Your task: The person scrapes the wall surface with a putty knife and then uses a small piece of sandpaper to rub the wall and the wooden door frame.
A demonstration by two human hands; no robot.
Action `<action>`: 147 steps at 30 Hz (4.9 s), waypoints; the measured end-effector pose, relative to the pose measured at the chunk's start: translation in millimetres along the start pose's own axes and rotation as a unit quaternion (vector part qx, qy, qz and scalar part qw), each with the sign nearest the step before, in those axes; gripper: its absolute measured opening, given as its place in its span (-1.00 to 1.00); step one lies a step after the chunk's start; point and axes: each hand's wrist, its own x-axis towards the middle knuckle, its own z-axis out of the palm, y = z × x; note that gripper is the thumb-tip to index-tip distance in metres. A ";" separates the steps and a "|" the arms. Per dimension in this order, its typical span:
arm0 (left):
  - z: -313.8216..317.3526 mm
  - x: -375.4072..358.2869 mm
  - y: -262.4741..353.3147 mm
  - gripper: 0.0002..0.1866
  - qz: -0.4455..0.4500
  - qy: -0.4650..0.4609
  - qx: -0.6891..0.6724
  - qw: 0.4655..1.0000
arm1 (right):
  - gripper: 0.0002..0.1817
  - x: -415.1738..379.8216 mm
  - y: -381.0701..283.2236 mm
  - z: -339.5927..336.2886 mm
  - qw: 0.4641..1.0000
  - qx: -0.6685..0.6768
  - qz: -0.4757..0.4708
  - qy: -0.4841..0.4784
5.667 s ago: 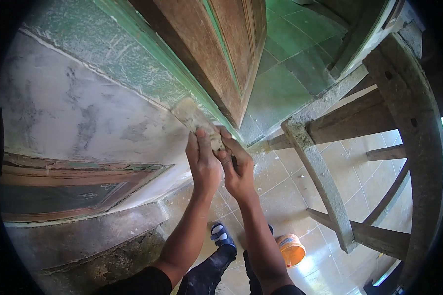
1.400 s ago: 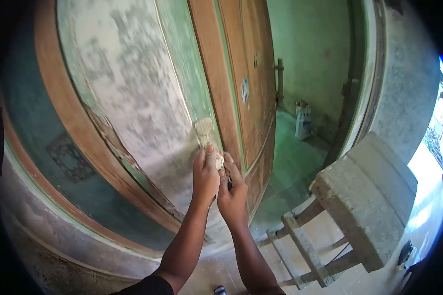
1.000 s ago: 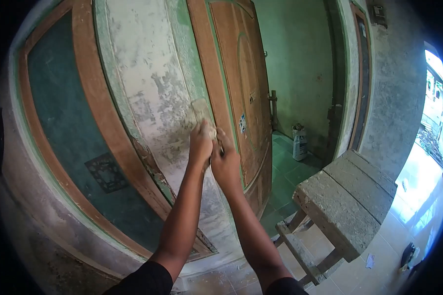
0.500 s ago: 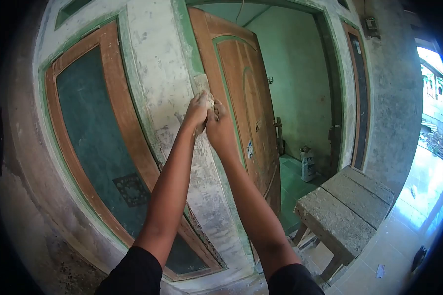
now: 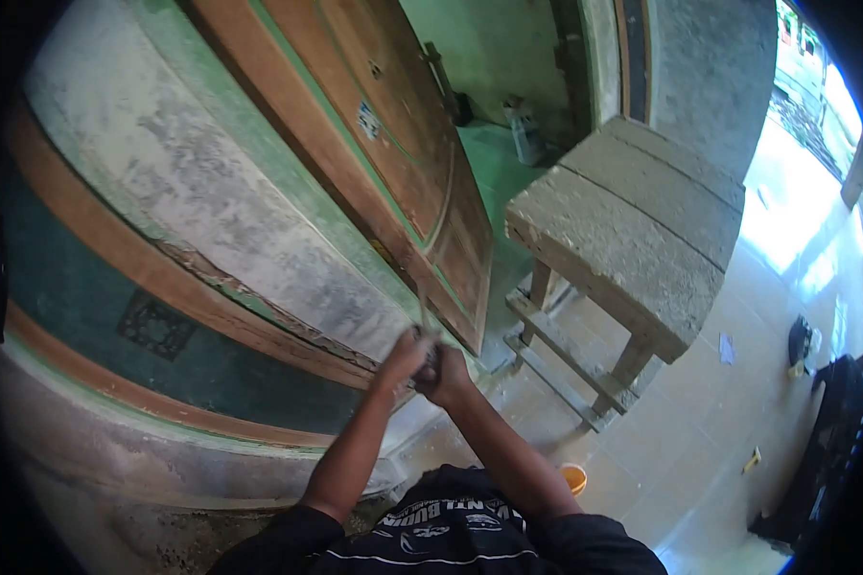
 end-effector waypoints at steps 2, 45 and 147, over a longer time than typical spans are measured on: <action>19.4 13.6 -81.1 -0.51 -0.064 -0.114 0.053 0.990 | -0.68 0.7 26.3 -66.7 0.989 0.131 0.036 0.059; 31.5 214.1 -445.3 -0.50 0.237 0.018 0.020 0.971 | -0.52 252.3 133.6 -335.6 0.802 -0.396 -0.361 0.264; 133.3 337.1 -492.9 -0.55 0.210 0.164 0.016 0.964 | -0.35 337.8 46.0 -505.7 0.639 -0.600 -0.454 0.158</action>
